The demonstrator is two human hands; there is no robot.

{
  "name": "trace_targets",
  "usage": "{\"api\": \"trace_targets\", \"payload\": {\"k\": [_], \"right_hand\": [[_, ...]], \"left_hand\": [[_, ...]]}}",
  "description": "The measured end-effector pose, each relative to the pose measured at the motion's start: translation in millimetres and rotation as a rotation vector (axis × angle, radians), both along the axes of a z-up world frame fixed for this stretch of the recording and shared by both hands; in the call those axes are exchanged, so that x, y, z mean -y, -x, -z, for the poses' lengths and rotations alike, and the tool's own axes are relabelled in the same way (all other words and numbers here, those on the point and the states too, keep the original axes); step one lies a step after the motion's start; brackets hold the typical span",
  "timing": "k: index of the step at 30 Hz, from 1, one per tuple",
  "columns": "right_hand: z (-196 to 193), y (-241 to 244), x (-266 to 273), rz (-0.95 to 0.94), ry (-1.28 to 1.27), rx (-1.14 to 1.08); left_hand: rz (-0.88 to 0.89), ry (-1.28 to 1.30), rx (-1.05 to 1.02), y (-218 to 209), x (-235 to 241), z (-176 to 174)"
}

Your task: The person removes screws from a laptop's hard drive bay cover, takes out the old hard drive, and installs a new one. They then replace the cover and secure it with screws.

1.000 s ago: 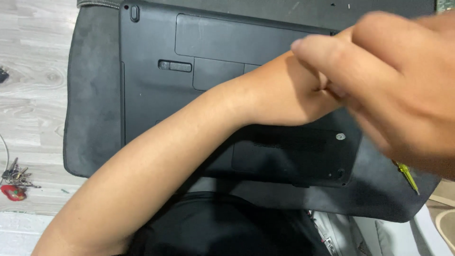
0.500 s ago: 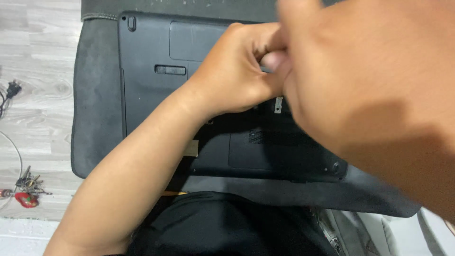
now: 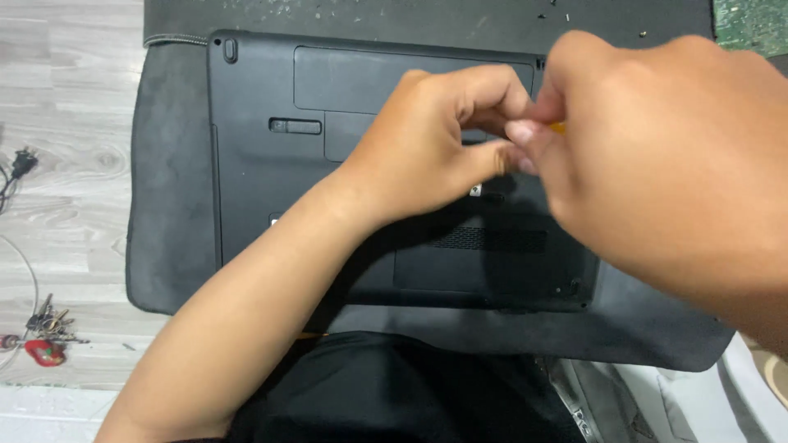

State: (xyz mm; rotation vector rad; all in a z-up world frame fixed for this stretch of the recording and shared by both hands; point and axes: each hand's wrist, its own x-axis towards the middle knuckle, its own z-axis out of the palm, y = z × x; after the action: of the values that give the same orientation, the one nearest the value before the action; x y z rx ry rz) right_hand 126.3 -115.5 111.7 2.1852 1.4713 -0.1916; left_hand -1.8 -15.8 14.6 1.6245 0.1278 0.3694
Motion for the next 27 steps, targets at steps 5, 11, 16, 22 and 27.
{"api": "trace_targets", "payload": {"k": [5,11,16,22,27], "right_hand": [[-27,10,-26,0.148,0.132,-0.182],[-7,-37,-4,-1.135,-0.122,0.172],[-1,-35,9,-1.034,-0.078,0.179],[-20,9,-4,-0.411,0.121,0.095],[-17,35,-30,-0.071,-0.004,-0.207]], "left_hand": [[-0.018,-0.119,0.069,-8,-13,6],[0.06,-0.364,0.025,-11,-20,9],[0.121,-0.362,0.034,-13,-21,8],[0.216,-0.177,0.032,-9,-20,19],[0.101,-0.132,-0.091,9,-29,31]]}}
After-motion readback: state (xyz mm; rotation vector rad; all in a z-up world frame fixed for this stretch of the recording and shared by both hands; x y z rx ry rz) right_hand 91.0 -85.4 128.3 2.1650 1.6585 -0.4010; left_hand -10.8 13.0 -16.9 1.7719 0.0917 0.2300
